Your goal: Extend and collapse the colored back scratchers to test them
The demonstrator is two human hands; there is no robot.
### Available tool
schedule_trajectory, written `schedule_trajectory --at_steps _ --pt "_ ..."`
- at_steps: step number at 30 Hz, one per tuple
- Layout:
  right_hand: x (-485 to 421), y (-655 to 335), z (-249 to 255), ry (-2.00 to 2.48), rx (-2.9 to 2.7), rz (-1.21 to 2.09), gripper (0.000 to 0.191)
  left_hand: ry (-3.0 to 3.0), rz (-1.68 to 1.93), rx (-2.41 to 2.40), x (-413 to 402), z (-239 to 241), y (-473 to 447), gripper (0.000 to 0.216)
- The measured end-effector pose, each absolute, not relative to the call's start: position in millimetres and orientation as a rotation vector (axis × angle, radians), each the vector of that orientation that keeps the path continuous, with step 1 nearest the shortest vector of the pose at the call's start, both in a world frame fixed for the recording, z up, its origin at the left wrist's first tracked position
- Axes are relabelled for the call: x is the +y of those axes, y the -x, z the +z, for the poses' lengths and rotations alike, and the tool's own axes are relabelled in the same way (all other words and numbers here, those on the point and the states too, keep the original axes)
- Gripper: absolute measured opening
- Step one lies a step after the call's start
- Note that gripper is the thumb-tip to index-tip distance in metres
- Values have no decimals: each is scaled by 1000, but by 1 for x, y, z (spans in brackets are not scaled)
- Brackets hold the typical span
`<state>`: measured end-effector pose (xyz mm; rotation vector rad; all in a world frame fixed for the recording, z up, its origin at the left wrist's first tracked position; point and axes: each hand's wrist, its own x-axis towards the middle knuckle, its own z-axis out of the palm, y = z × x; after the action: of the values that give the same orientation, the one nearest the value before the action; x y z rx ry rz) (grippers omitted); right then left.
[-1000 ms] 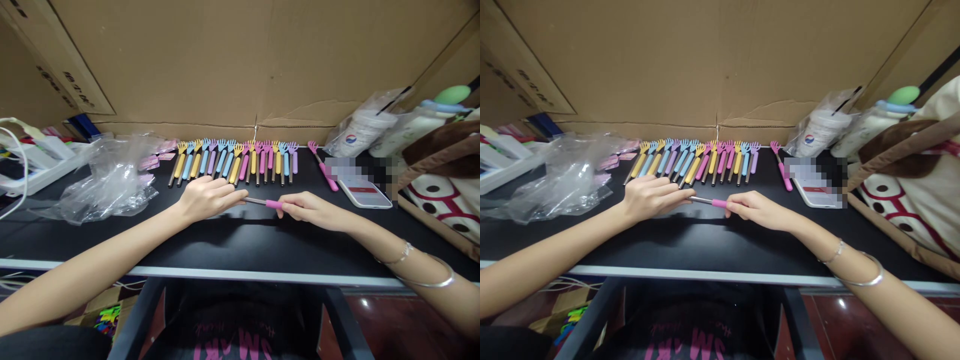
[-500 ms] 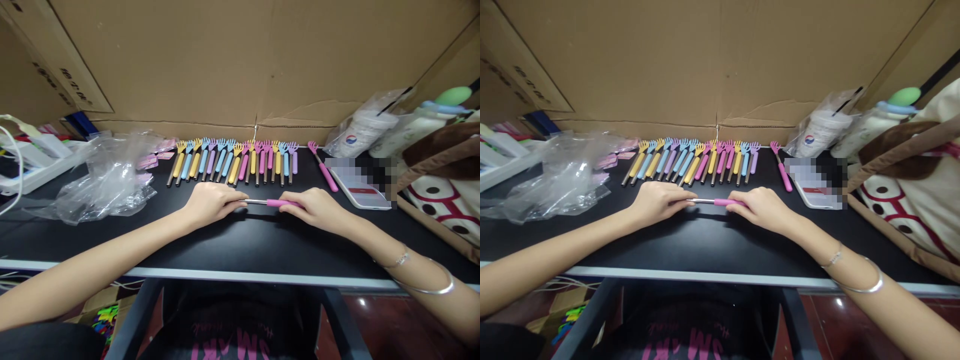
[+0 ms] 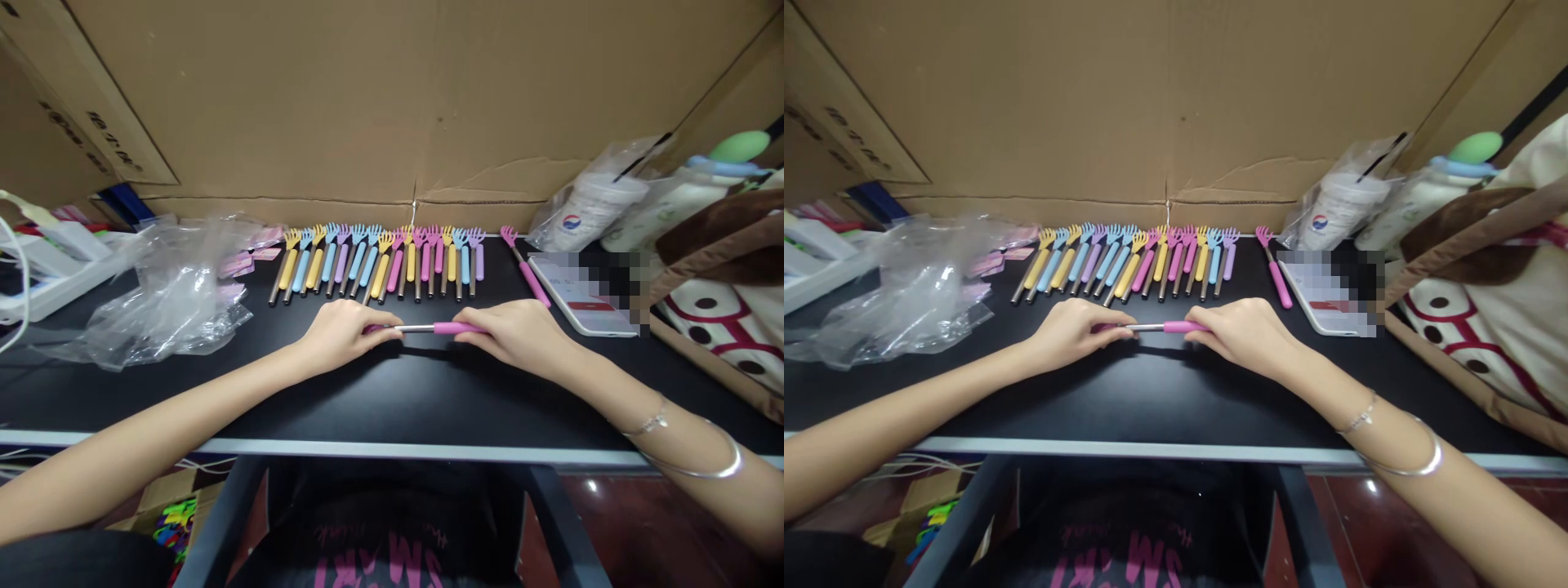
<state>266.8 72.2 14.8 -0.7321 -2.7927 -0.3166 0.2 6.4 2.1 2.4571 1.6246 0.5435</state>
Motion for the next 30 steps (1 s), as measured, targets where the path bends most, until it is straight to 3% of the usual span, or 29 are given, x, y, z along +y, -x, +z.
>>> schedule_trajectory --at_steps 20,30 --pt "72 -265 16 586 -2747 -495 40 -2421 527 1584 7 -1 1 29" --pt "66 -263 26 727 -2800 -205 32 -2412 461 1604 8 2 -1 33"
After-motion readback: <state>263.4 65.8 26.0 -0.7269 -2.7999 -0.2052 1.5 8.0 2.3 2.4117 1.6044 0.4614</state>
